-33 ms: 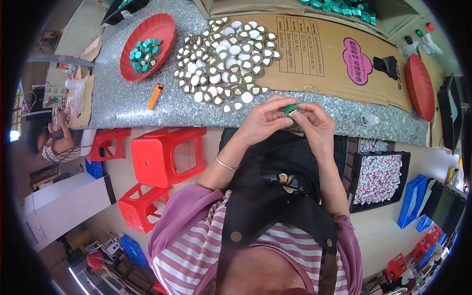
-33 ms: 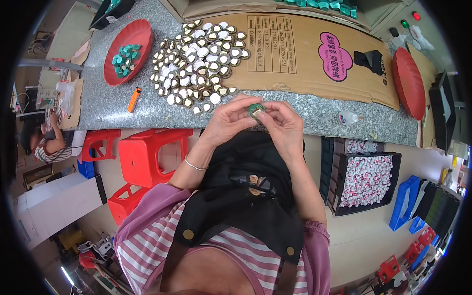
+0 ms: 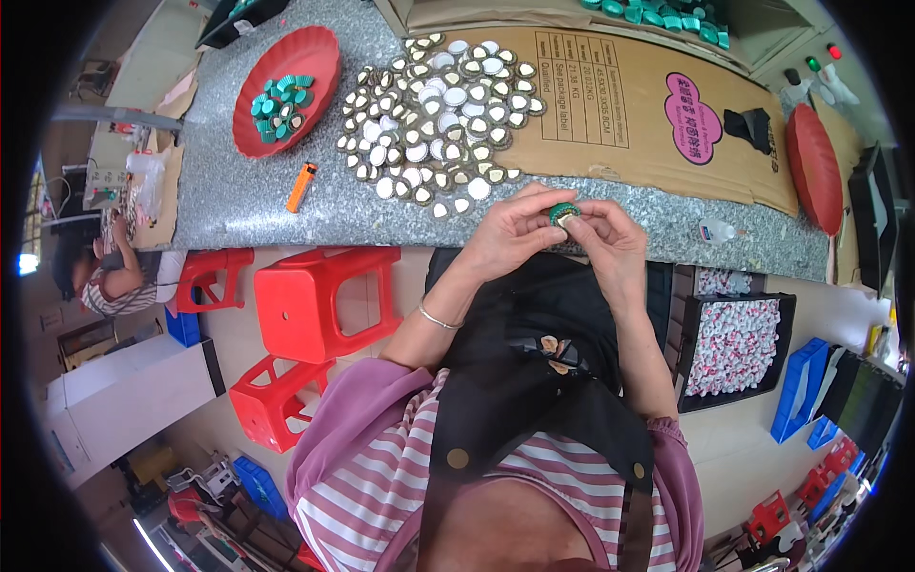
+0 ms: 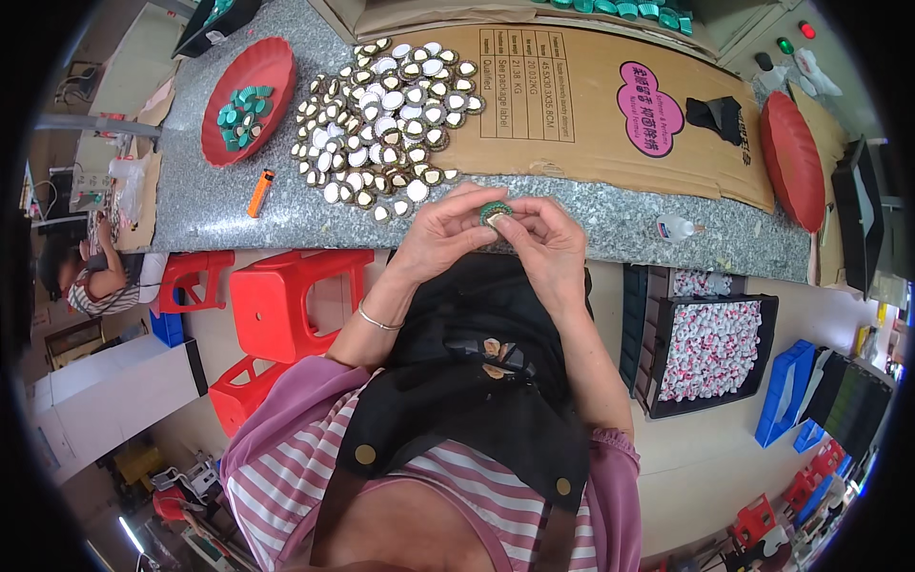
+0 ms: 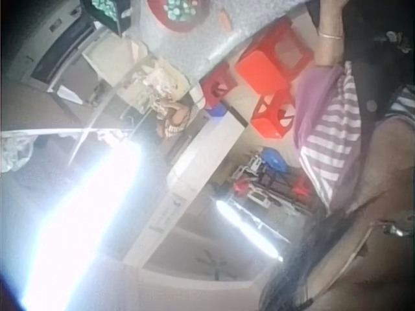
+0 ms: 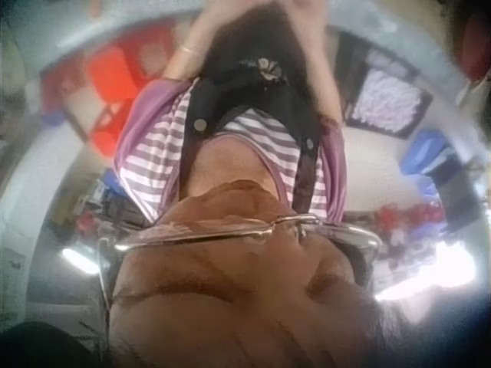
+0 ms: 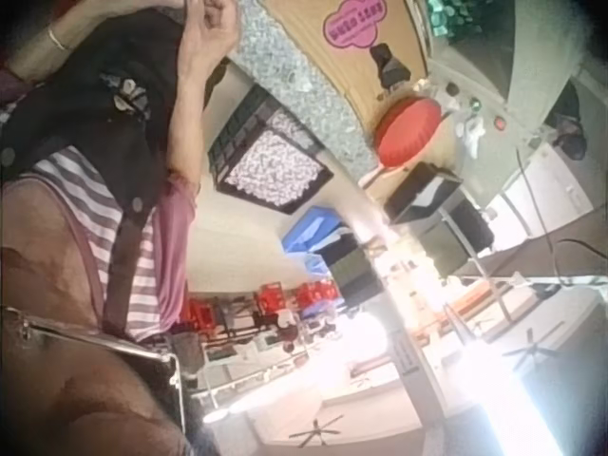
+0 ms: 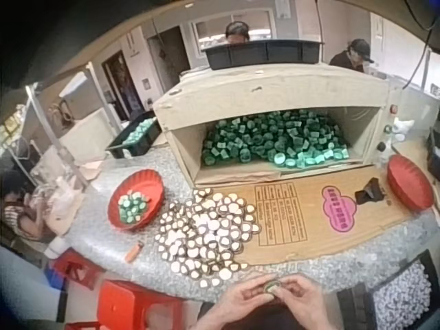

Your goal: Assembling small toy components by gluing circular inserts into green plastic caps at a factory workbench.

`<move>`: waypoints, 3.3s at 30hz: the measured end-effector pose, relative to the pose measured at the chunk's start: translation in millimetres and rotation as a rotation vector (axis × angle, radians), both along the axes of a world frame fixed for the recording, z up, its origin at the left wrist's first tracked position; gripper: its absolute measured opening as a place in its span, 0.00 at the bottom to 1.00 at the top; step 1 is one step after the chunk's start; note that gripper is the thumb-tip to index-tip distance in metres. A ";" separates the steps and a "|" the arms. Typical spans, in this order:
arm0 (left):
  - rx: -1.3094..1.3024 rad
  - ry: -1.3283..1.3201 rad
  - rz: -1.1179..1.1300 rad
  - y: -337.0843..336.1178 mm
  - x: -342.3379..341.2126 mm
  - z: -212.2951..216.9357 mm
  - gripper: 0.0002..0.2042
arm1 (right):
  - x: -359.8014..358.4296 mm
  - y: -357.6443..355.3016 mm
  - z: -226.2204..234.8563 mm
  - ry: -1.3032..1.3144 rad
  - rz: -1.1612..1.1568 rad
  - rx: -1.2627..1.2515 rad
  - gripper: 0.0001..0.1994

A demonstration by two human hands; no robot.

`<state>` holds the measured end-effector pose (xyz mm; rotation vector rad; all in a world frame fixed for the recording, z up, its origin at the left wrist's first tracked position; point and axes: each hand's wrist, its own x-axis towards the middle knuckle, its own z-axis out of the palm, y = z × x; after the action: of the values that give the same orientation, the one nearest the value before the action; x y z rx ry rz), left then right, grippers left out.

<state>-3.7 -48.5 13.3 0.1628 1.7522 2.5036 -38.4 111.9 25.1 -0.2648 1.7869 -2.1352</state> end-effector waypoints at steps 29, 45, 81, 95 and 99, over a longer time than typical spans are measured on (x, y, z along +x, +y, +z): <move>-0.159 -0.154 0.085 -2.6 5.3 11.3 0.16 | 3.2 -9.5 -14.9 -0.009 -0.055 0.011 0.07; -0.097 -0.029 0.116 -8.5 6.8 -0.4 0.19 | -0.9 -12.4 -9.9 -0.177 -0.014 -0.052 0.06; 0.009 -0.204 0.327 -38.8 20.9 12.8 0.12 | -43.2 127.7 -32.4 0.497 -0.704 0.625 0.24; -0.086 -0.129 0.427 -66.8 29.5 20.0 0.11 | -43.4 94.7 -30.4 0.468 -0.675 0.405 0.13; -0.006 -0.096 0.394 -62.8 26.8 20.5 0.10 | -51.2 80.9 -27.1 0.514 -0.663 0.386 0.14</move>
<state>23.1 -111.3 33.8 -0.3312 1.9085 2.7052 -89.6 192.7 -1.9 -0.1349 2.8654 -2.1705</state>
